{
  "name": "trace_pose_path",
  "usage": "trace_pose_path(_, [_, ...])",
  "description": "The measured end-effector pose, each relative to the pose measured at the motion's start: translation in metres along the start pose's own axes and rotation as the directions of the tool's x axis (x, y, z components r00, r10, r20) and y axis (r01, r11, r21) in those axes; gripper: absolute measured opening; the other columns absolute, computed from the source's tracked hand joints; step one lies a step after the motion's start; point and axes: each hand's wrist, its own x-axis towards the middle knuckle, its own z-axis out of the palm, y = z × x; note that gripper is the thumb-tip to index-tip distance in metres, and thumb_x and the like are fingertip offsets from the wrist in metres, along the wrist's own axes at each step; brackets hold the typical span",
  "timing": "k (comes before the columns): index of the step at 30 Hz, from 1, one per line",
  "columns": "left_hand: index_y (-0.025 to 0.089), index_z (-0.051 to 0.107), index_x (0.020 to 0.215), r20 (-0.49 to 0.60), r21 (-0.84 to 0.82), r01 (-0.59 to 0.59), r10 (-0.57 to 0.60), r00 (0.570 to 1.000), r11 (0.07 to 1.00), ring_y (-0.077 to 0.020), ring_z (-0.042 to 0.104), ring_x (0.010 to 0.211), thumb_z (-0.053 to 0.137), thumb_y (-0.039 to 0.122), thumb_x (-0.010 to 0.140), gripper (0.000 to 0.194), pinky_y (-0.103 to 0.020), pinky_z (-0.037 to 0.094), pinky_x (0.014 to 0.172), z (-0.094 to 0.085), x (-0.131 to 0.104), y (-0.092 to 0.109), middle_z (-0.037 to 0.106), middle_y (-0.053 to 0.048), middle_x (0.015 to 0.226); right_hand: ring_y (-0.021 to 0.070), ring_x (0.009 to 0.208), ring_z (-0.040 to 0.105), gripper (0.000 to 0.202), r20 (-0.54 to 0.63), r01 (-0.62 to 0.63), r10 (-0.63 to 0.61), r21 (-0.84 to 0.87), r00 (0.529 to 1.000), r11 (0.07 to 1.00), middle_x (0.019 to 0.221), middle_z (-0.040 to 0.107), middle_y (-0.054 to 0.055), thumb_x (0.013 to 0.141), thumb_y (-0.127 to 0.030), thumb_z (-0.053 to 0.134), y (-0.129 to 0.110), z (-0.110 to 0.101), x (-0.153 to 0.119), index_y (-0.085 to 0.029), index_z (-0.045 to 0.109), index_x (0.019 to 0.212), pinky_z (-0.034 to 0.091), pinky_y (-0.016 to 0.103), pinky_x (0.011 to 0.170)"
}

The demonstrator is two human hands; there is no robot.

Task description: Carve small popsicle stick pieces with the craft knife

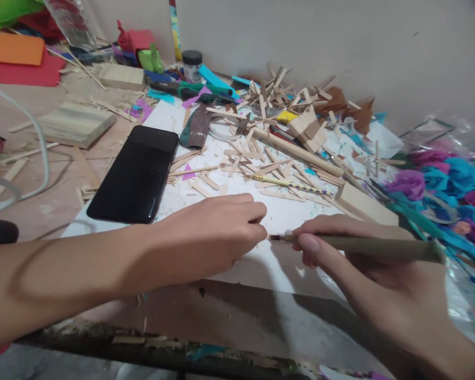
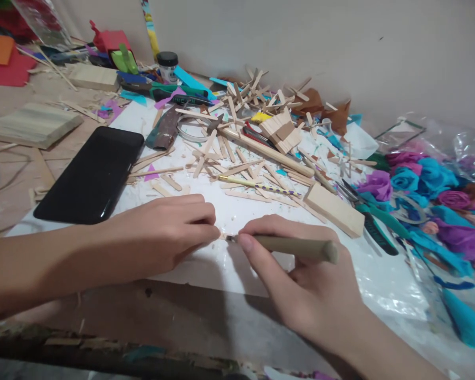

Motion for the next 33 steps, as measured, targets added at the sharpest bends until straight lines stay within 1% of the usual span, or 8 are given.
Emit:
trace_pose_path(5, [0.017,0.071,0.095,0.022,0.014,-0.005,0.005,1.000,1.000,-0.0223,0.055,0.093,0.061,0.002,0.097,0.019,-0.037,0.045,0.081,-0.0002,0.0001,-0.0008,0.065,-0.005,0.103,0.0174,0.063,0.072,0.018,0.019,-0.011,0.012,-0.043,1.000,0.999,0.078,0.080,-0.003,0.106,-0.033,0.074,-0.0002,-0.0019,-0.0050,-0.033,0.081,0.089,0.051,0.031,0.053])
trace_pose_path(8, [0.017,0.071,0.094,0.037,0.021,-0.007,0.006,0.999,1.000,-0.0225,0.055,0.093,0.061,0.000,0.094,0.019,-0.037,0.045,0.080,-0.0012,0.0005,-0.0009,0.064,-0.005,0.102,0.0172,0.066,0.074,0.016,0.059,0.048,-0.045,-0.049,0.997,0.998,0.081,0.082,-0.004,0.107,-0.028,0.072,-0.0001,-0.0033,-0.0047,-0.033,0.079,0.093,0.055,0.031,0.057])
trace_pose_path(11, [0.016,0.072,0.095,0.045,0.026,-0.004,0.003,0.999,1.000,-0.0226,0.055,0.094,0.062,-0.001,0.093,0.020,-0.037,0.046,0.080,-0.0019,0.0011,-0.0014,0.065,-0.005,0.102,0.0201,0.076,0.080,0.015,0.123,0.117,-0.111,-0.043,0.986,0.992,0.092,0.086,-0.002,0.107,-0.023,0.070,0.0000,-0.0047,-0.0035,-0.033,0.078,0.100,0.057,0.032,0.059])
trace_pose_path(13, [0.016,0.072,0.096,0.051,0.023,-0.002,0.001,0.999,1.000,-0.0227,0.056,0.095,0.063,-0.001,0.093,0.019,-0.037,0.046,0.080,-0.0022,0.0019,-0.0019,0.065,-0.005,0.103,0.0215,0.080,0.082,0.016,0.140,0.128,-0.121,-0.040,0.983,0.991,0.096,0.087,-0.001,0.107,-0.021,0.069,0.0000,-0.0051,-0.0026,-0.033,0.078,0.102,0.059,0.033,0.061])
trace_pose_path(20, [0.016,0.073,0.098,0.097,0.022,0.026,-0.028,0.995,0.999,-0.0219,0.057,0.095,0.063,0.001,0.097,0.018,-0.036,0.048,0.080,-0.0036,0.0043,-0.0002,0.068,-0.006,0.105,0.0170,0.072,0.076,0.017,0.098,0.083,-0.081,-0.016,0.992,0.996,0.087,0.083,-0.005,0.106,-0.024,0.072,0.0010,-0.0041,-0.0035,-0.035,0.078,0.096,0.059,0.031,0.062])
trace_pose_path(25, [0.018,0.072,0.096,0.112,0.026,0.045,-0.047,0.993,0.999,-0.0219,0.058,0.096,0.062,0.003,0.098,0.018,-0.035,0.048,0.080,-0.0043,0.0040,0.0008,0.068,-0.006,0.106,0.0208,0.073,0.078,0.017,0.055,0.038,-0.037,-0.017,0.998,0.999,0.086,0.084,-0.002,0.106,-0.027,0.073,0.0001,-0.0041,-0.0046,-0.034,0.079,0.093,0.060,0.035,0.064])
trace_pose_path(30, [0.018,0.073,0.096,0.103,0.033,0.035,-0.039,0.994,0.999,-0.0222,0.058,0.095,0.065,0.003,0.097,0.017,-0.036,0.049,0.080,-0.0049,0.0048,0.0010,0.068,-0.006,0.105,0.0209,0.073,0.079,0.015,0.072,0.051,-0.051,-0.006,0.996,0.999,0.085,0.084,-0.002,0.104,-0.025,0.074,0.0006,-0.0048,-0.0033,-0.034,0.081,0.095,0.061,0.033,0.063])
trace_pose_path(33, [0.016,0.074,0.095,0.100,0.031,0.033,-0.036,0.994,0.999,-0.0223,0.058,0.094,0.067,0.000,0.095,0.017,-0.037,0.049,0.080,-0.0051,0.0048,0.0014,0.068,-0.005,0.104,0.0223,0.075,0.079,0.013,0.045,0.036,-0.035,-0.011,0.998,0.999,0.086,0.084,-0.001,0.104,-0.027,0.075,0.0017,-0.0055,-0.0040,-0.033,0.081,0.094,0.062,0.034,0.066])
